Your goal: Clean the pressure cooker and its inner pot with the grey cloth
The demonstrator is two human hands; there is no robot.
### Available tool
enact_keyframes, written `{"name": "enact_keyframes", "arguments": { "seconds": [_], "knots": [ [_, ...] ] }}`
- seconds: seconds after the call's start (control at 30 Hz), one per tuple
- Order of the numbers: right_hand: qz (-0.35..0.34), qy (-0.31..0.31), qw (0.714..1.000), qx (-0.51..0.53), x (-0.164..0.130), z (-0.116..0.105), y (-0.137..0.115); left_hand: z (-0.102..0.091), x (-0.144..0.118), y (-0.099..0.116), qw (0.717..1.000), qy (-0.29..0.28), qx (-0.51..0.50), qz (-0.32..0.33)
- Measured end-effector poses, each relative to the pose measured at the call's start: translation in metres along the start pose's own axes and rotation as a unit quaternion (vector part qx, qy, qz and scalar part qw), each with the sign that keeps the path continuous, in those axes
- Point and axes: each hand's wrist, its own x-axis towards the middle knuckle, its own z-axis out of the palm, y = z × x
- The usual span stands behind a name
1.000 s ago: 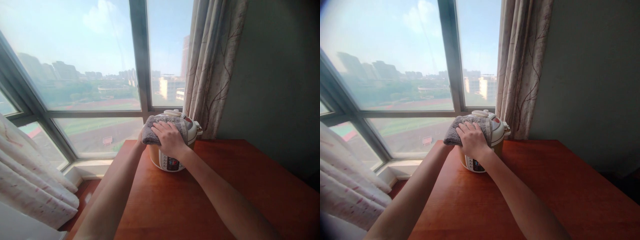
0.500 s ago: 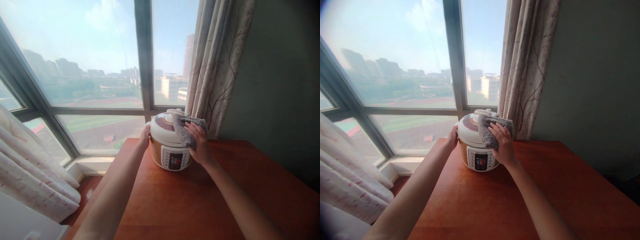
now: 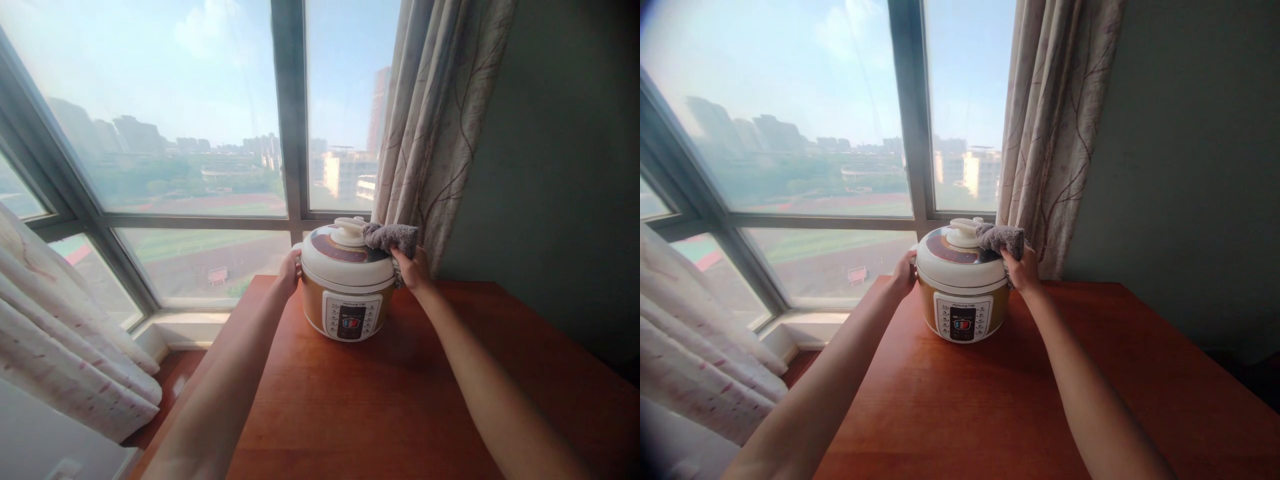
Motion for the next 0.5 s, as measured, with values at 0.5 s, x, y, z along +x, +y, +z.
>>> {"name": "enact_keyframes", "arguments": {
  "seconds": [0.5],
  "knots": [
    [-0.228, -0.017, 0.958, -0.175, -0.064, 0.023, -0.039, -0.001, -0.001, 0.003, 1.000, -0.019, -0.005, -0.002]
  ]
}}
